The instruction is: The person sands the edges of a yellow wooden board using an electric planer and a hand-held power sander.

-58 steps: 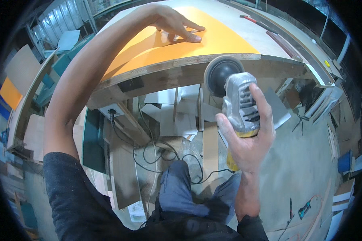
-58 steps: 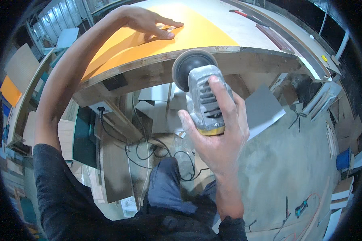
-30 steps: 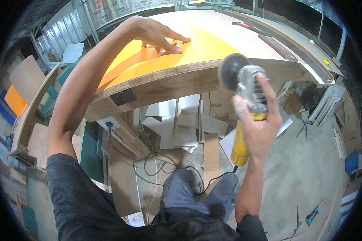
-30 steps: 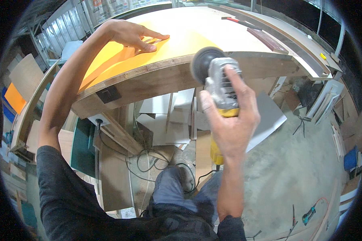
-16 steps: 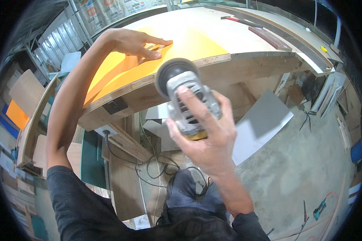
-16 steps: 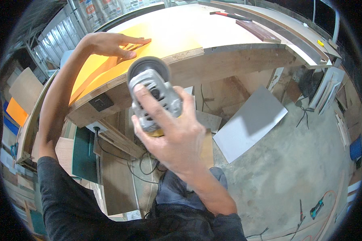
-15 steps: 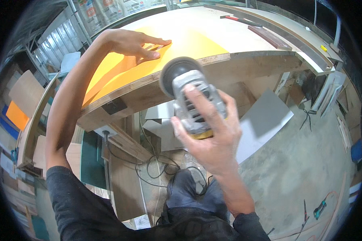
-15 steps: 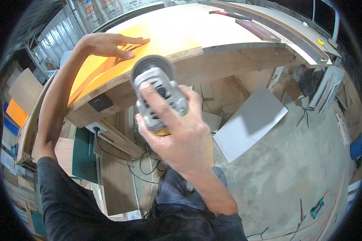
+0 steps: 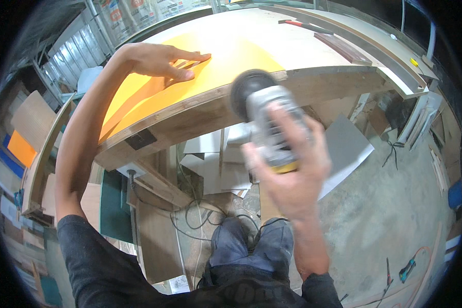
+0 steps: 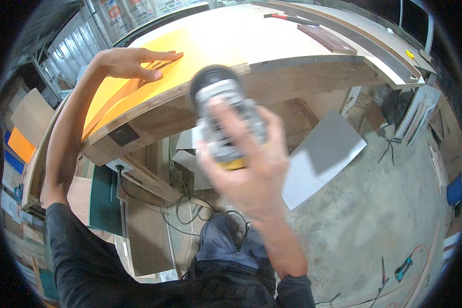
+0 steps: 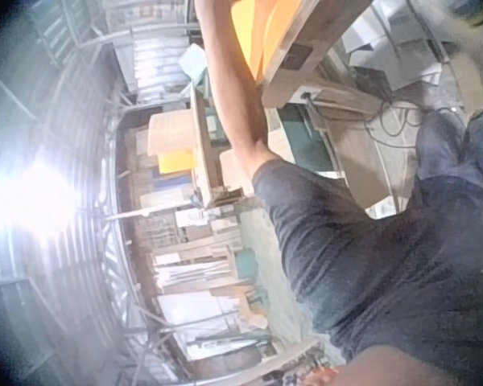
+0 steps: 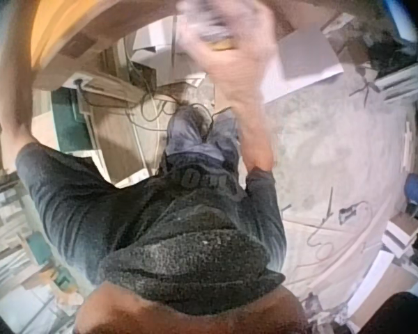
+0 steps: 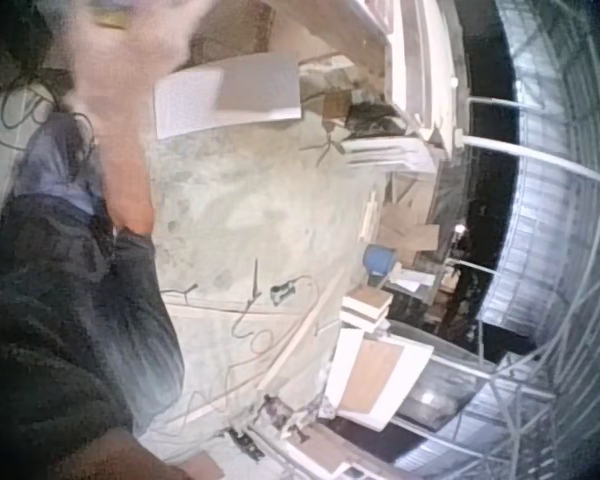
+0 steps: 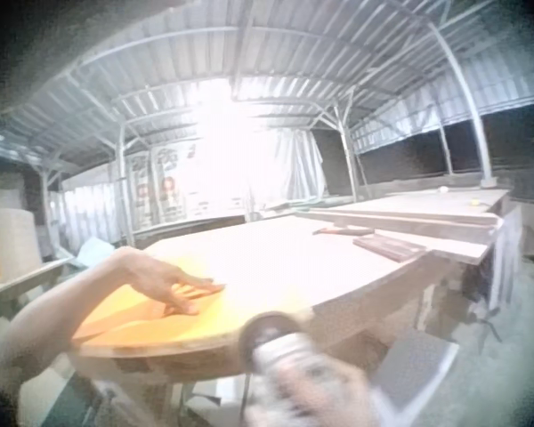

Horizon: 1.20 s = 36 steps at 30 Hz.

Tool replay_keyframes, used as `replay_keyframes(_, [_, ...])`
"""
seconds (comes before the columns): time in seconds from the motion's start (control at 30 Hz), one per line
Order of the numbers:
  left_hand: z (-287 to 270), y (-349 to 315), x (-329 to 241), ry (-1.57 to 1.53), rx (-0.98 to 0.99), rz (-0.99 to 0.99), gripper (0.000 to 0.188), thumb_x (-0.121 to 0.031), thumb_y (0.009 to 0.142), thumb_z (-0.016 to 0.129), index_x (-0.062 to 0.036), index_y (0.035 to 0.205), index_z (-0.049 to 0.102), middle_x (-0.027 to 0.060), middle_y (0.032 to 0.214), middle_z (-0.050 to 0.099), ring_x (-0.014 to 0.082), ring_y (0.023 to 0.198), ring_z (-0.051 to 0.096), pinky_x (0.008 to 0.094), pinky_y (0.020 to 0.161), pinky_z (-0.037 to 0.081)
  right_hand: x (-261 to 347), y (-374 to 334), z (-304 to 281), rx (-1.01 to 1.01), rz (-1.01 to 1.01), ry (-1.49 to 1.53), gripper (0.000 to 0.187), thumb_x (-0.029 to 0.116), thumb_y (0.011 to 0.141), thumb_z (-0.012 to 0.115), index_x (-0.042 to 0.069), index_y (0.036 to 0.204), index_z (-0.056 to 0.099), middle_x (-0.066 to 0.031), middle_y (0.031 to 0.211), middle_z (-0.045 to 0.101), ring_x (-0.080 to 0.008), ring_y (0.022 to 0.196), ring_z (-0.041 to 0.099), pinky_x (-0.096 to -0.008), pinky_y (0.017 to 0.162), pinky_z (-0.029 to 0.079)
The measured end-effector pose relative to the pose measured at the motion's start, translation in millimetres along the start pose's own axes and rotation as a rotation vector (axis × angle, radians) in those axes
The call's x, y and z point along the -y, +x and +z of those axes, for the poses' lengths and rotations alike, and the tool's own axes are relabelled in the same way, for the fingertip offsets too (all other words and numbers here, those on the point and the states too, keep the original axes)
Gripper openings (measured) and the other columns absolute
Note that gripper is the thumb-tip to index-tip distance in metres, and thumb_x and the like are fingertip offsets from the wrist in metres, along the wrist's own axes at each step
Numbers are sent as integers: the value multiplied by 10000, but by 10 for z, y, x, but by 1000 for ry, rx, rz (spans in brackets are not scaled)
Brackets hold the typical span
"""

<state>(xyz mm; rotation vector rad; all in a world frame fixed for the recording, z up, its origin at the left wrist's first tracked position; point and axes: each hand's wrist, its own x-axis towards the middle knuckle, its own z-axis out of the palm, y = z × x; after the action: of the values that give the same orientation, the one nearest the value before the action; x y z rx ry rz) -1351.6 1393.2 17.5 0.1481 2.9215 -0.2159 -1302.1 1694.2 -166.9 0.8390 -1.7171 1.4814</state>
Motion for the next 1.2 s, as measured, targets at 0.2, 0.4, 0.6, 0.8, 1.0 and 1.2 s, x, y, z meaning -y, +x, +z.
replay_keyframes(0.2, [12,-43,49,-29,-15,-7,822,-709,858,548,-380,1582,344,87,1663,302,384,1522,284,608,1250,178,29,6,5,3,2,-13,683,120,724,865,195,1367,647,-155,1194,632,-263,1065,668,-363,890,571])
replay_keyframes(0.4, [-5,25,20,-26,-5,-4,865,-777,818,526,-405,1577,345,85,1664,301,400,1517,289,617,1238,200,-331,192,-325,-114,60,83,659,131,717,868,211,1341,674,-179,1158,619,-272,976,698,-374,796,604])
replay_keyframes(0.6, [30,32,101,-19,4,-4,887,-793,808,518,-417,1585,317,89,1663,301,409,1515,289,625,1235,201,-103,-22,-32,-26,-44,4,688,124,700,881,181,1350,663,-181,1203,621,-273,1056,667,-361,865,579])
replay_keyframes(0.8, [27,-13,146,27,7,4,886,-806,824,478,-401,1593,306,100,1663,296,415,1516,282,644,1230,195,-55,-36,16,-20,-9,-8,673,121,714,870,188,1350,662,-171,1211,626,-275,1092,660,-368,890,576])
replay_keyframes(1.0, [10,53,64,42,-14,51,842,-779,867,447,-380,1595,310,107,1662,297,407,1524,267,631,1238,186,-449,95,-322,-131,47,51,658,165,729,863,245,1351,666,-176,1182,619,-290,1018,686,-388,808,613])
replay_keyframes(1.2, [46,-55,153,13,-24,33,815,-740,883,477,-380,1595,310,95,1666,290,392,1530,260,602,1249,183,17,-59,44,-9,-42,43,676,167,722,873,246,1358,660,-172,1224,611,-274,1048,684,-380,815,621])
